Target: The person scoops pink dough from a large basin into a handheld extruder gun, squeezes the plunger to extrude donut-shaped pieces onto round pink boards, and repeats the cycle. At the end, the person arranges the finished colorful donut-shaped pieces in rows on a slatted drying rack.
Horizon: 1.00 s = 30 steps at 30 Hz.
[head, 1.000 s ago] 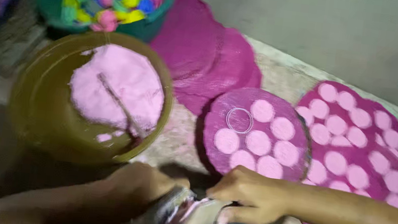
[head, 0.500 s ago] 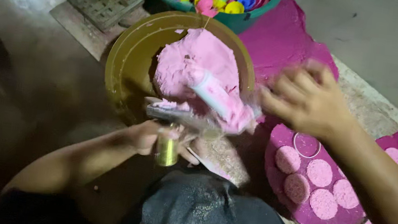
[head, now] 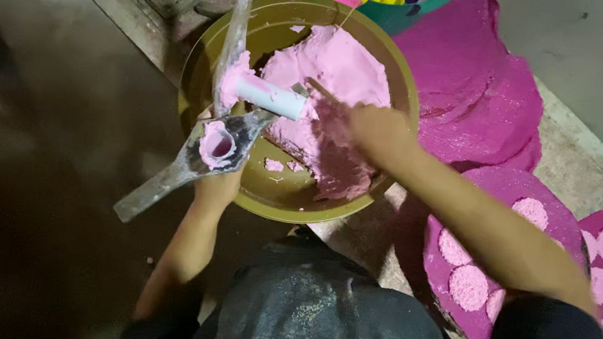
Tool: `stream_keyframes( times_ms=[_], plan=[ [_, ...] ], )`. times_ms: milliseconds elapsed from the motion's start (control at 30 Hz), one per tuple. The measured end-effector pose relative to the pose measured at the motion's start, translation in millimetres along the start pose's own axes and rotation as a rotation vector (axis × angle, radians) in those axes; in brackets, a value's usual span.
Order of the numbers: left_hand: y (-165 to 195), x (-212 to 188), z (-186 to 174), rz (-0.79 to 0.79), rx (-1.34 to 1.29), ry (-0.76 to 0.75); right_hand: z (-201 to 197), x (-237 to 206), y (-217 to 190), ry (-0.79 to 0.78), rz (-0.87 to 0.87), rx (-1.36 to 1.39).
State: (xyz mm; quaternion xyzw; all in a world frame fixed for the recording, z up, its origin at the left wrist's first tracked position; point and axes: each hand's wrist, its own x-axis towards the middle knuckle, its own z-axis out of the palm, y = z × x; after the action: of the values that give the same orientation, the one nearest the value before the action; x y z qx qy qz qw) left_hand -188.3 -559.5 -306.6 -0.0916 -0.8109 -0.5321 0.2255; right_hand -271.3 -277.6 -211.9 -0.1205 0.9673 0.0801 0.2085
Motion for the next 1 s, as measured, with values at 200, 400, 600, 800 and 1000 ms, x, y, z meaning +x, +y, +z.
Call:
stream_keyframes(
  times_ms=[200, 400, 600, 800, 1000],
  plan=[
    [18.4, 17.9, -4.1, 0.158, 0.144, 0.102, -55.3, -51.2, 19.9, 0.106, -0.29, -0.195],
    [34.1, 25.0, -6.4, 0.045, -0.036, 0.111, -38.8, -57.5, -18.6, 0.011, -0.398, -0.345],
    [32.8, 23.0, -10.4, 0.145, 0.174, 0.077, 18.1, -47.1, -15.1, -0.145, -0.444, -0.376],
    [32.6, 23.4, -0.5, 0.142, 0.103, 0.123, 32.0, -43.8, 20.5, -0.152, -0.518, -0.149],
    [31.7, 21.8, 4.0, 0.016, -0.085, 0.11, -12.4, -80.9, 36.0, -0.247, -0.539, 0.059]
  ],
)
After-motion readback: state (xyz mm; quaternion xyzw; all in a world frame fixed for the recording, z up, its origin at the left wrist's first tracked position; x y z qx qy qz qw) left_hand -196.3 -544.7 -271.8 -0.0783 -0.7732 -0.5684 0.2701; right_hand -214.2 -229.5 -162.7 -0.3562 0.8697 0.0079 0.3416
